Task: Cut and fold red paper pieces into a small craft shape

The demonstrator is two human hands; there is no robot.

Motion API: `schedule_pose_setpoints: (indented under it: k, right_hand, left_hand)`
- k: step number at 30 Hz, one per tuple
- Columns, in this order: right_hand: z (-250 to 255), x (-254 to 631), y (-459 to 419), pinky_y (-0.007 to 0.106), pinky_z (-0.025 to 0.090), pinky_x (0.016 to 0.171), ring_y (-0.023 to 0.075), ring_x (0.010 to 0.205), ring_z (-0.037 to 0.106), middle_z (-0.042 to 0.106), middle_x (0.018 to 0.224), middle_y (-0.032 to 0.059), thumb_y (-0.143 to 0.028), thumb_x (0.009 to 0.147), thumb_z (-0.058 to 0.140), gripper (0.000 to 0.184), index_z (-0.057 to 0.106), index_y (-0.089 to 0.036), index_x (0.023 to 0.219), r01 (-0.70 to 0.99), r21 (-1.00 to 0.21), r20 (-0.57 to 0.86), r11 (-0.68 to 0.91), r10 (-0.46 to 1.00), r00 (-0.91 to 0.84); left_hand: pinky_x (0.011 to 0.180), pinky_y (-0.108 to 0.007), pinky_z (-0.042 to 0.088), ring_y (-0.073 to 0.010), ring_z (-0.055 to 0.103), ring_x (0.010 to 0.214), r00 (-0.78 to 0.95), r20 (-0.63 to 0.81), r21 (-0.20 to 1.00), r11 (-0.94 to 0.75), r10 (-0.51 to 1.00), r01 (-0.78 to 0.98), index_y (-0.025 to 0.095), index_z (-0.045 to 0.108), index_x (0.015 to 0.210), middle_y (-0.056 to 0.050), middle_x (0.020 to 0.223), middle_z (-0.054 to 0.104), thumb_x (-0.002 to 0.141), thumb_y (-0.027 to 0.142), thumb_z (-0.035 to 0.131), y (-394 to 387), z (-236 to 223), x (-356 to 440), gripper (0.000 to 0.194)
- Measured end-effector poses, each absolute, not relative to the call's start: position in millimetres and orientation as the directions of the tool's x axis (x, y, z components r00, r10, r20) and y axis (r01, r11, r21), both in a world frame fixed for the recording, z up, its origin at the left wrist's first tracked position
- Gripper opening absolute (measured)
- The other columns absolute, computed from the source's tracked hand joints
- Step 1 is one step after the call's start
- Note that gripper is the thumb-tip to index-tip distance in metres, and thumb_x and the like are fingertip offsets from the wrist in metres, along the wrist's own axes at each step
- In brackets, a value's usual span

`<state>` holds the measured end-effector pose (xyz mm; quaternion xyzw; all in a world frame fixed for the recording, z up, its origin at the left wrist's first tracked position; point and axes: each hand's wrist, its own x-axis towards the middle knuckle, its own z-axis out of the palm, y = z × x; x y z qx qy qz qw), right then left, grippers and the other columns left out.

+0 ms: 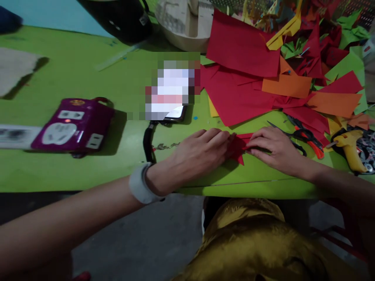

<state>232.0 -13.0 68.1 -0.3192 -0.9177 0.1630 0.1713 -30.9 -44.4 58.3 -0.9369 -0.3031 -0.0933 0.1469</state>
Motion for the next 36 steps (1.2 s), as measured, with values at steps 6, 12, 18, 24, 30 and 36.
schedule_pose_setpoints:
  k: [6, 12, 18, 24, 30, 36]
  right_hand:
    - [57.8, 225.0, -15.1, 0.039, 0.048, 0.086, 0.0211, 0.094, 0.062, 0.069, 0.094, 0.0043, -0.040, 0.100, 0.067, 0.020, 0.080, -0.025, 0.095, 0.579, -0.589, 0.178, 0.563, 0.790, -0.587]
    - [59.1, 221.1, -27.1, 0.042, 0.042, 0.093, 0.0241, 0.105, 0.058, 0.067, 0.099, 0.0046, -0.041, 0.102, 0.064, 0.022, 0.080, -0.028, 0.097, 0.707, -0.522, 0.118, 0.477, 0.861, -0.494]
    - [61.7, 209.1, -29.0, 0.044, 0.042, 0.096, 0.0251, 0.105, 0.059, 0.064, 0.100, 0.0048, -0.034, 0.096, 0.070, 0.012, 0.077, -0.026, 0.090, 0.758, -0.506, 0.073, 0.412, 0.896, -0.438]
    - [63.8, 204.5, -32.4, 0.045, 0.044, 0.095, 0.0260, 0.106, 0.059, 0.065, 0.102, 0.0061, -0.030, 0.094, 0.070, 0.013, 0.076, -0.024, 0.084, 0.786, -0.464, 0.119, 0.409, 0.908, -0.402]
    - [63.8, 199.8, -37.3, 0.052, 0.044, 0.102, 0.0302, 0.118, 0.058, 0.068, 0.122, 0.0077, -0.027, 0.090, 0.071, 0.015, 0.073, -0.025, 0.076, 0.809, -0.409, 0.224, 0.423, 0.906, -0.360]
    - [56.4, 197.4, -26.9, 0.067, 0.030, 0.120, 0.0397, 0.152, 0.036, 0.053, 0.159, 0.0069, -0.025, 0.082, 0.076, 0.020, 0.065, -0.022, 0.065, 0.838, -0.430, 0.154, 0.336, 0.942, -0.299]
  left_hand:
    - [0.065, -0.036, 0.055, -0.0258, 0.065, 0.087, 0.757, 0.310, -0.230, -0.728, 0.574, 0.646, 0.007, 0.073, 0.111, -0.015, 0.105, 0.071, 0.104, 0.016, 0.048, -51.0, 55.5, -21.0, 0.027]
    - [0.071, -0.038, 0.055, -0.0264, 0.064, 0.090, 0.749, 0.350, -0.236, -0.720, 0.563, 0.652, 0.002, 0.068, 0.124, -0.016, 0.108, 0.071, 0.106, 0.015, 0.046, -51.9, 55.1, -21.5, 0.032]
    - [0.067, -0.038, 0.053, -0.0268, 0.062, 0.087, 0.756, 0.343, -0.233, -0.729, 0.558, 0.644, 0.004, 0.073, 0.111, -0.016, 0.106, 0.070, 0.100, 0.011, 0.051, -51.8, 56.1, -22.0, 0.026]
    - [0.069, -0.038, 0.051, -0.0269, 0.061, 0.089, 0.750, 0.329, -0.214, -0.728, 0.574, 0.651, 0.006, 0.074, 0.109, -0.016, 0.108, 0.069, 0.098, 0.012, 0.053, -52.5, 54.2, -21.1, 0.024]
    - [0.070, -0.038, 0.050, -0.0277, 0.059, 0.089, 0.748, 0.298, -0.226, -0.718, 0.593, 0.659, 0.007, 0.074, 0.106, -0.016, 0.105, 0.068, 0.097, 0.014, 0.056, -53.2, 52.0, -21.6, 0.022]
    - [0.068, -0.037, 0.048, -0.0267, 0.059, 0.087, 0.747, 0.315, -0.242, -0.711, 0.585, 0.660, 0.008, 0.073, 0.112, -0.015, 0.107, 0.068, 0.103, 0.016, 0.048, -52.3, 51.4, -21.1, 0.028]
